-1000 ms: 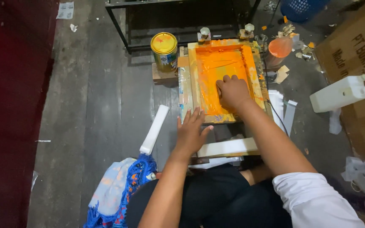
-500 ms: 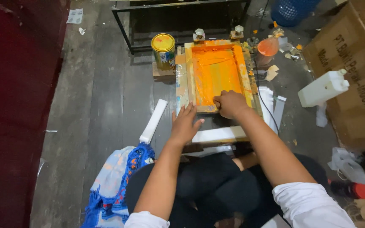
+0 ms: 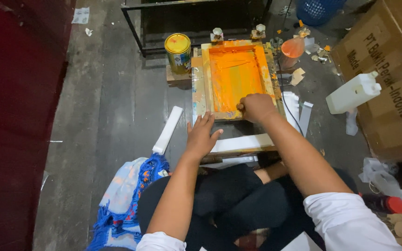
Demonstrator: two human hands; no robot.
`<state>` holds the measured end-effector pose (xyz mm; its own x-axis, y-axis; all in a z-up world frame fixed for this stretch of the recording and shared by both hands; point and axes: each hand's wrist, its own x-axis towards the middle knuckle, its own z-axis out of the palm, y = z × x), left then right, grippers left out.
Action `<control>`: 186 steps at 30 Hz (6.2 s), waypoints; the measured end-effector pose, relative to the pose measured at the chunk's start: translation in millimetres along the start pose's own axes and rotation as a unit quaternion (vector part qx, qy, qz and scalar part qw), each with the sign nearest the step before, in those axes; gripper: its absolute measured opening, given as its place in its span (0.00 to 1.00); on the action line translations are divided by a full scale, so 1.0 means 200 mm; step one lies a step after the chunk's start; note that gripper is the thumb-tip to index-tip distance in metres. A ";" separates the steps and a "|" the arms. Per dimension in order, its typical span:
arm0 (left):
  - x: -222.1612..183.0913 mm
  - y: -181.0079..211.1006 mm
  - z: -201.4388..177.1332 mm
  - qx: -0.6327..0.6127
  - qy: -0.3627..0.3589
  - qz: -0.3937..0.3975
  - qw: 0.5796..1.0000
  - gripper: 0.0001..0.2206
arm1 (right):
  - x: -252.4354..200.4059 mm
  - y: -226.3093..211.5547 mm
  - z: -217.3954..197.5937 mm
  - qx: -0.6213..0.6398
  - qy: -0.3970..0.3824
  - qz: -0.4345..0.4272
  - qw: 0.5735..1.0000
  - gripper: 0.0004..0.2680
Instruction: Spreading orange ink on a screen printing frame and handling thin white strips of material.
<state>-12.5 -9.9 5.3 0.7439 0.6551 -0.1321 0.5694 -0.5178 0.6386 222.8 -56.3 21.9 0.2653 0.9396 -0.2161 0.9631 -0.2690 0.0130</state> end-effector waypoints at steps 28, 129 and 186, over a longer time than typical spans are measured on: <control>0.09 -0.04 0.05 0.030 0.002 0.001 1.000 0.30 | 0.16 0.03 0.07 0.017 -0.047 0.019 0.999 0.25; -0.05 0.02 -0.01 -0.034 0.042 -0.056 0.997 0.26 | -0.34 0.39 0.14 0.193 0.138 0.093 0.967 0.24; 0.23 0.24 0.32 0.170 0.079 0.095 0.978 0.18 | -0.24 0.23 0.16 0.178 0.518 0.042 0.835 0.26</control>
<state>70.3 -40.1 -19.1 0.8000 0.5915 0.1007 0.5290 -0.7745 0.3468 252.7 -119.8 1.9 0.4064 0.5427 0.7350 0.9132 -0.2159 -0.3455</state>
